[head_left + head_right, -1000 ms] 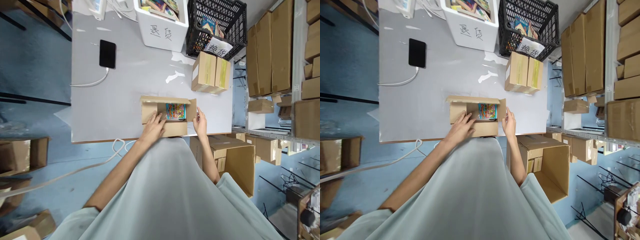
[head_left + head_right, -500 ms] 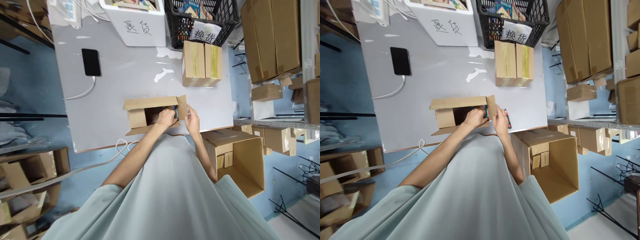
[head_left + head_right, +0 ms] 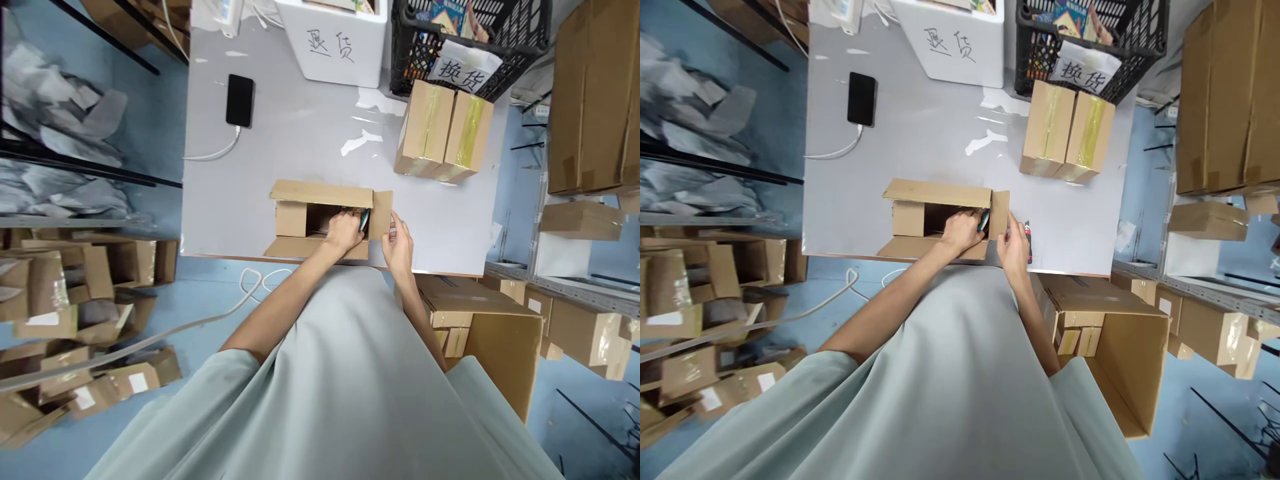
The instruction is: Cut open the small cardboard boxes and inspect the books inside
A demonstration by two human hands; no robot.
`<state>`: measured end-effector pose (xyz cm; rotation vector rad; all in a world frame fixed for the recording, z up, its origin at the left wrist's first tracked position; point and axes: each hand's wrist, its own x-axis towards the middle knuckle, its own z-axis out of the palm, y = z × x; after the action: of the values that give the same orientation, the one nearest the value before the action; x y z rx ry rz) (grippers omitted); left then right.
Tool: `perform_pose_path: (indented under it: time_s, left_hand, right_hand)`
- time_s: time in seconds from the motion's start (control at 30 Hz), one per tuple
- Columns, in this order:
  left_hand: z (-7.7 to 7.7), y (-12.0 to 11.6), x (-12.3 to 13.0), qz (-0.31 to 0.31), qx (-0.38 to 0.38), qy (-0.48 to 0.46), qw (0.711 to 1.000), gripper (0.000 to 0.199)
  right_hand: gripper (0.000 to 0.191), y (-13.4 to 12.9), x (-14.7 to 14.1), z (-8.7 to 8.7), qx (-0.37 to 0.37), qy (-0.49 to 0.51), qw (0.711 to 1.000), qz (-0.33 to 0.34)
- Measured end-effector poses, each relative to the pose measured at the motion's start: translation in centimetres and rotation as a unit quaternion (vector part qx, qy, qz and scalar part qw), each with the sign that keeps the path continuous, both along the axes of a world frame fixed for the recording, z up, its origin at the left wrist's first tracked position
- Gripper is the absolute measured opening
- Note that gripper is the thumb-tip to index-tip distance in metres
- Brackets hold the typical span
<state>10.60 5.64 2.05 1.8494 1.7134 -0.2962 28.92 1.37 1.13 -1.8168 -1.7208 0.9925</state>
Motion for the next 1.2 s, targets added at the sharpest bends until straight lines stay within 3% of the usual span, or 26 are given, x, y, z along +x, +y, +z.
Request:
perform_pose_path:
  time_s: [0.1,0.23,0.4,0.53,0.6,0.7,0.77,0.87,0.97,1.03,1.13,1.2]
  left_hand:
    - [0.4,-1.1,-1.4,0.052,0.047,-0.011,0.997,0.042]
    - [1.9,-2.1,-4.1,0.069,0.113,-0.033,0.991,0.031]
    - [6.3,-3.8,-8.4,0.099,0.183,-0.088,0.974,0.023]
    - [10.4,-5.3,-11.1,0.111,0.240,-0.163,0.950,0.020]
    - [11.8,-5.8,-11.7,0.100,0.276,-0.195,0.936,0.023]
    - [12.7,-6.3,-12.1,0.049,0.315,-0.227,0.920,0.029]
    - [12.6,-6.6,-12.3,0.012,0.324,-0.244,0.914,0.032]
    - [11.9,-7.1,-13.1,-0.008,0.338,-0.287,0.896,0.035]
    - [11.0,-7.8,-14.2,0.025,0.356,-0.379,0.854,0.029]
    - [10.6,-8.2,-14.8,0.102,0.344,-0.465,0.809,0.024]
    - [10.6,-8.1,-15.5,0.266,0.230,-0.601,0.718,0.049]
    - [10.8,-7.7,-15.9,0.333,0.130,-0.654,0.667,0.069]
  right_hand:
    - [0.072,0.1,0.0,0.0,0.003,0.009,1.000,0.002]
    - [0.073,0.1,-0.2,0.2,0.020,-0.004,1.000,0.011]
    - [0.069,-0.1,-0.9,1.0,0.037,-0.016,0.999,0.016]
    - [0.052,-0.5,-2.1,2.7,0.106,-0.022,0.993,-0.047]
    - [0.046,-0.6,-2.9,4.2,0.107,0.029,0.989,-0.098]
    - [0.066,-0.5,-3.9,6.8,0.001,0.208,0.968,-0.140]
    - [0.073,-0.3,-4.4,8.3,-0.067,0.311,0.936,-0.150]
    - [0.067,-0.2,-5.4,10.1,-0.084,0.359,0.910,-0.187]
    - [0.074,-1.3,-6.9,11.5,-0.055,0.367,0.901,-0.227]
    - [0.080,-2.5,-8.4,12.4,-0.027,0.376,0.896,-0.236]
    - [0.084,-4.4,-10.6,13.5,0.030,0.376,0.893,-0.244]
    - [0.084,-5.3,-11.8,13.9,0.062,0.367,0.896,-0.240]
